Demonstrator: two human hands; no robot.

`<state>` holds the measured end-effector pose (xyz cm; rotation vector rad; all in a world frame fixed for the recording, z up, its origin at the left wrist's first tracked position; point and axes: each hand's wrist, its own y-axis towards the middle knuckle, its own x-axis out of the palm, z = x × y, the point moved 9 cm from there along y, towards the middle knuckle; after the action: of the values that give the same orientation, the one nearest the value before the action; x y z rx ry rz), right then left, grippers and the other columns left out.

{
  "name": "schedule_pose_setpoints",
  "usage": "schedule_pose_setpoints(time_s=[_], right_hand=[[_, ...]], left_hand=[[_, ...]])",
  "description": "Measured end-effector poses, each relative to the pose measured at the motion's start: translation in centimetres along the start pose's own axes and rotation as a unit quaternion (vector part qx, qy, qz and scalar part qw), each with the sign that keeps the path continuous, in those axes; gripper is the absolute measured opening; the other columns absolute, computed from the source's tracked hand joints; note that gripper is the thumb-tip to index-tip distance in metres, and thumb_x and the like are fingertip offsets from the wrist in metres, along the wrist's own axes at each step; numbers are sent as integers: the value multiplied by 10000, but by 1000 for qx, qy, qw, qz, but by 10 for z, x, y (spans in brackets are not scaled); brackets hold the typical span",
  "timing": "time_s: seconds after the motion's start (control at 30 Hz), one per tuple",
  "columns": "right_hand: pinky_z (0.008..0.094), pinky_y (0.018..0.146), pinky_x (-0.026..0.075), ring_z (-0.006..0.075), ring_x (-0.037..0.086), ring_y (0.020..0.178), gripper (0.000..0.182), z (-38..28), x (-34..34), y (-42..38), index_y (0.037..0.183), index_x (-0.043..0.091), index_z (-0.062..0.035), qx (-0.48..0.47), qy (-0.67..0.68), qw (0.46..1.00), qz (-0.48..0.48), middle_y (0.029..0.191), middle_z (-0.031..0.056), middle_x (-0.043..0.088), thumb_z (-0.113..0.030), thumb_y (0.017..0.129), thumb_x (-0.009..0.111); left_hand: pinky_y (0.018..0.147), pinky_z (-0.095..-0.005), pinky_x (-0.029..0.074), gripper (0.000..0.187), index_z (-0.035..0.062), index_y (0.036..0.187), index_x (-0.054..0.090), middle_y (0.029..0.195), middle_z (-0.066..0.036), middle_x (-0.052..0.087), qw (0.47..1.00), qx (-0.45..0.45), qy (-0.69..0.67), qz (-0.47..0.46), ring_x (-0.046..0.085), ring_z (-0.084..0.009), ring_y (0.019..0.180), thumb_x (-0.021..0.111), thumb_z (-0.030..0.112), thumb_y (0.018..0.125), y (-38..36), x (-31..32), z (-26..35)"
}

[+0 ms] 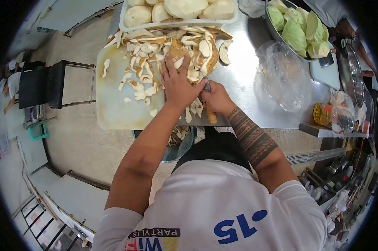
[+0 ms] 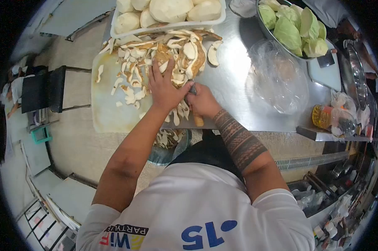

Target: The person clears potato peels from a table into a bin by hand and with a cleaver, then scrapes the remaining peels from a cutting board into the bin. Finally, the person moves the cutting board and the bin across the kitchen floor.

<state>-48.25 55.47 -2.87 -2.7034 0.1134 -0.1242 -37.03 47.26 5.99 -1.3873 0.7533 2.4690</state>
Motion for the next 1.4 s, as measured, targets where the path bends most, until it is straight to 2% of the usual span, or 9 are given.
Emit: schedule_pose_setpoints(time_s=[0.5, 0.7, 0.73, 0.83, 0.93, 1.03, 1.13, 1.23, 1.4], right_hand=[[297, 586, 516, 101, 612, 641, 119, -59, 83, -120, 1106, 614, -5, -97, -80, 992, -5, 792, 21, 634, -73, 1009, 604], [405, 643, 544, 302, 692, 665, 193, -24, 157, -168, 1140, 653, -26, -224, -211, 950, -51, 816, 162, 701, -112, 968, 630], [479, 652, 537, 408, 684, 713, 173, -15, 169, -176, 1087, 640, -45, -192, -225, 953, -69, 808, 218, 678, -166, 963, 649], [532, 646, 519, 446, 668, 720, 173, 32, 180, -173, 1000, 591, -49, -252, -416, 873, -44, 764, 213, 659, -206, 970, 658], [566, 646, 500, 467, 656, 727, 219, 67, 175, -173, 943, 542, -47, -257, -497, 829, -22, 736, 220, 640, -232, 978, 654], [565, 648, 502, 466, 658, 732, 193, 66, 168, -190, 952, 556, -44, -236, -505, 830, -19, 752, 224, 652, -218, 989, 632], [548, 645, 506, 469, 655, 730, 228, 49, 149, -203, 947, 559, -33, -195, -461, 865, 28, 785, 231, 669, -240, 987, 646], [502, 633, 516, 400, 672, 674, 212, 44, 116, -203, 1017, 607, -14, -170, -412, 891, 83, 780, 217, 674, -218, 981, 653], [380, 585, 538, 200, 644, 637, 230, 36, 50, -194, 1133, 638, 30, -70, -237, 959, 140, 799, 143, 675, -126, 964, 633]], left_hand=[[1141, -712, 293, 1107, 266, 1610, 406, 1660, -336, 154, 983, 44, -36, 177, 219, -629, 1463, 903, 566, 668, -97, -141, 13], [1191, -674, 247, 1240, 173, 1639, 264, 1638, -406, 100, 976, 18, -27, 214, 145, -599, 1521, 911, 619, 680, -214, -187, -27], [1199, -671, 236, 1250, 171, 1651, 219, 1645, -403, 86, 980, 1, -32, 195, 117, -593, 1534, 892, 637, 706, -236, -185, -40], [1206, -672, 222, 1217, 171, 1651, 228, 1668, -368, 84, 992, -51, -2, 119, 122, -570, 1544, 886, 615, 728, -307, -162, -83], [1203, -683, 223, 1124, 159, 1634, 293, 1701, -296, 100, 970, -194, 63, -130, 136, -529, 1559, 862, 591, 766, -389, -115, -141], [1206, -666, 236, 925, 106, 1566, 441, 1668, -301, 237, 936, -241, 49, -253, 261, -526, 1522, 790, 565, 844, -465, -89, -198], [1206, -595, 292, 697, 42, 1428, 577, 1610, -286, 367, 957, -206, 35, -202, 358, -487, 1479, 776, 435, 888, -470, -100, -221], [1107, -548, 401, 499, 32, 1308, 638, 1423, -265, 549, 987, -126, 59, -80, 513, -459, 1317, 750, 343, 934, -419, -132, -213], [1042, -532, 411, 396, 52, 1257, 678, 1265, -189, 614, 996, -69, 20, 60, 548, -402, 1197, 724, 291, 944, -300, -166, -197]])
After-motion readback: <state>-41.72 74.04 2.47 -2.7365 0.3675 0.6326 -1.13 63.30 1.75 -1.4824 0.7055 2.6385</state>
